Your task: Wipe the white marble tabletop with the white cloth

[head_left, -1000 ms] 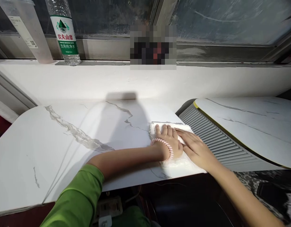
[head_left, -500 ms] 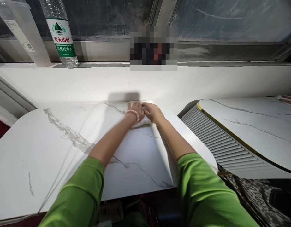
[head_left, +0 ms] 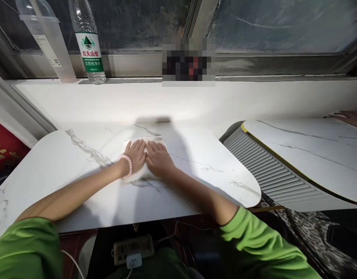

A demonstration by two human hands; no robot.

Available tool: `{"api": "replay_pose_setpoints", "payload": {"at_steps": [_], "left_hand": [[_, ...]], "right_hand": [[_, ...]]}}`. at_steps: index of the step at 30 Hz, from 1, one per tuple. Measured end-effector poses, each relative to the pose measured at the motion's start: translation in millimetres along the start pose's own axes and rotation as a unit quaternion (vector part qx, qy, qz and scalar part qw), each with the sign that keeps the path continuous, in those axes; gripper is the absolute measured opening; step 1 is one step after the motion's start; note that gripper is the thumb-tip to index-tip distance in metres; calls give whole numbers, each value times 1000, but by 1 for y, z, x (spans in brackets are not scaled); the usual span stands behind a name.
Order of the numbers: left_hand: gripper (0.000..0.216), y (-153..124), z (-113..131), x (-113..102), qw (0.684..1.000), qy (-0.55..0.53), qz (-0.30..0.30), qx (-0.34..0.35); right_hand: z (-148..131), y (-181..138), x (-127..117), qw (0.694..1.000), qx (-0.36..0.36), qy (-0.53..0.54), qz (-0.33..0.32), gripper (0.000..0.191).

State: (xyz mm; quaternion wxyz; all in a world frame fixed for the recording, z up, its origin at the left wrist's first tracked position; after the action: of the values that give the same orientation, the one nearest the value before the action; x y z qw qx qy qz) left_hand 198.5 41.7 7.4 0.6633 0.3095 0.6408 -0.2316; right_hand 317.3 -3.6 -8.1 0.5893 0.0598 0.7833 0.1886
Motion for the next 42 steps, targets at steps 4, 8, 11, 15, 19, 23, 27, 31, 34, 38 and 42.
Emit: {"api": "replay_pose_setpoints", "payload": {"at_steps": [4,8,11,15,19,23,27,31,34,38,42], "left_hand": [[55,-65,-8,-6,1000,18,17,-1],[55,-98,-26,-9,998,24,34,-38],[54,-90,-51,-8,997,25,18,-71],[52,-53,-98,-10,995,16,6,-97],[50,-18,-140,-13,996,-12,2,-91],[51,-6,-158,-13,996,-29,0,-86],[52,-12,-156,-9,995,-31,3,-90],[52,-24,-143,-7,996,-38,2,-86],[52,-34,-128,-9,997,-40,-7,-64],[51,-39,-112,-10,998,-55,-14,-28],[49,-36,-106,-5,996,-71,14,-54]], "right_hand": [[-55,-30,0,999,-30,11,9,51],[-84,-27,4,995,-90,40,8,50],[-89,1,13,993,-109,56,6,45],[-91,58,32,995,-82,64,-9,37],[-99,103,46,999,-19,49,-6,35],[-104,116,53,999,-1,44,2,35],[-101,108,55,999,-15,48,14,37],[-98,92,53,998,-47,52,1,42],[-95,68,39,996,-44,72,-42,47],[-92,3,-20,964,-94,195,-152,49],[-77,-110,-94,833,-91,406,-365,46]]}}
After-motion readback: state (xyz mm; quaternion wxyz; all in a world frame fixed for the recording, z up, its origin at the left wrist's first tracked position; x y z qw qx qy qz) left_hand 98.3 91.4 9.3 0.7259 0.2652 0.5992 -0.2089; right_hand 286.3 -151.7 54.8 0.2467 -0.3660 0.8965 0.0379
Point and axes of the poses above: each hand's wrist, its own y-axis towards the middle knuckle, its own x-axis out of the palm, z = x × y, the point moved 2 cm from there along y, towards the middle knuckle, and after that the axes turned 3 degrees about y, right-handed, at the moved point
